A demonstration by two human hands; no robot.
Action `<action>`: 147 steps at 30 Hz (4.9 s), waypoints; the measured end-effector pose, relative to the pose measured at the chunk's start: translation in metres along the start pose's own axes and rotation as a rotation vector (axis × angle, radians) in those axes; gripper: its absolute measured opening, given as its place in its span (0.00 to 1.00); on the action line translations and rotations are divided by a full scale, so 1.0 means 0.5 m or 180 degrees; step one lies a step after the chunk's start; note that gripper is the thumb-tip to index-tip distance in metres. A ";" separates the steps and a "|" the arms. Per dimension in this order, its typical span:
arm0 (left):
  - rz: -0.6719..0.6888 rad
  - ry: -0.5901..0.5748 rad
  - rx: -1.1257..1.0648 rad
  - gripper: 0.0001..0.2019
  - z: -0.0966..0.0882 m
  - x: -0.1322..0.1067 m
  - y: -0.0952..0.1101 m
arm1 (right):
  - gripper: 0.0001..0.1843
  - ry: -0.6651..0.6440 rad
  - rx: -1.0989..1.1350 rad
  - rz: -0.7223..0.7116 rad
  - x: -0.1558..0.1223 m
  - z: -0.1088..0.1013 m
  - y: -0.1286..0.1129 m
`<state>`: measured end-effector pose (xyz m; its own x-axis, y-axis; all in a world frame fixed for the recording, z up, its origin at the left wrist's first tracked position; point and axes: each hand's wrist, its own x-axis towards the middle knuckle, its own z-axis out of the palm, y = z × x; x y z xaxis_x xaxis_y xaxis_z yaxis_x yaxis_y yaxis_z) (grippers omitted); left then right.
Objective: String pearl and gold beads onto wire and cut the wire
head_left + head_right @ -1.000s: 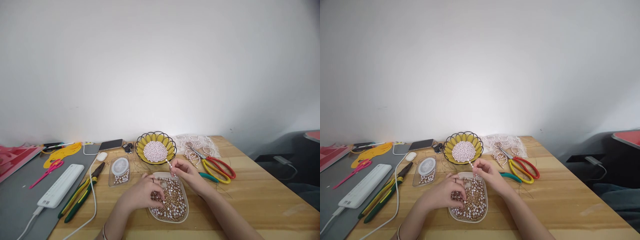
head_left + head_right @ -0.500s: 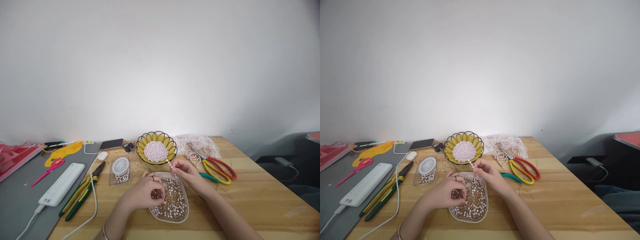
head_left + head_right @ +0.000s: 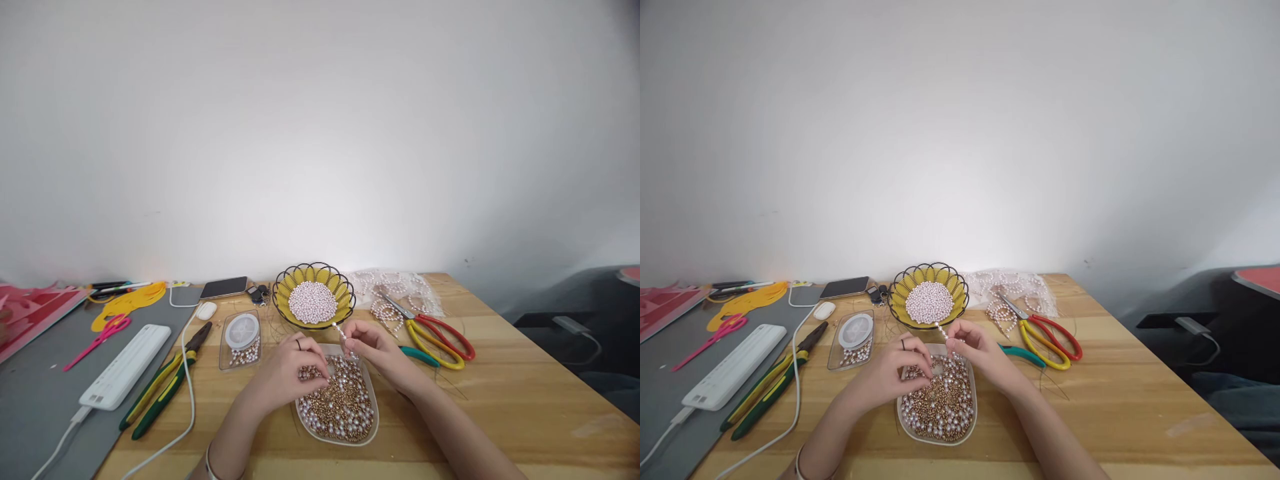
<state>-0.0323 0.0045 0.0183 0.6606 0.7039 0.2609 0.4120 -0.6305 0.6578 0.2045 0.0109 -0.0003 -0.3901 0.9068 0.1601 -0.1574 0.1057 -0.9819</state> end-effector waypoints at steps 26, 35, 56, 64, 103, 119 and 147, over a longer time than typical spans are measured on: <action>0.0077 0.1236 -0.1143 0.04 -0.014 -0.001 -0.003 | 0.15 -0.0939 0.0232 0.0358 -0.014 0.003 -0.009; 0.0115 0.1278 -0.1333 0.05 -0.016 -0.001 -0.001 | 0.14 -0.0924 0.0193 0.0402 -0.014 0.000 -0.005; 0.0072 0.1175 -0.1497 0.04 -0.009 0.000 0.002 | 0.16 -0.1006 0.0262 0.0432 -0.015 0.003 -0.007; 0.0099 0.1138 -0.1438 0.04 -0.008 0.001 0.004 | 0.16 -0.0994 0.0271 0.0441 -0.014 0.006 -0.008; 0.0219 0.1167 -0.1373 0.06 -0.013 0.001 0.015 | 0.16 -0.0983 0.0222 0.0407 -0.013 0.009 -0.016; -0.0188 0.1590 -0.2593 0.06 0.011 0.003 0.057 | 0.18 -0.0272 -0.0095 0.0094 -0.046 0.039 -0.025; -0.1309 0.2000 -0.3704 0.16 0.125 -0.037 0.038 | 0.22 -0.0090 0.0095 0.0109 -0.104 0.085 0.005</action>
<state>0.0026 -0.0408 -0.0184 0.1019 0.9944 -0.0265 -0.4543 0.0703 0.8881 0.1860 -0.0531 -0.0066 -0.4211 0.8977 0.1297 -0.1704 0.0622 -0.9834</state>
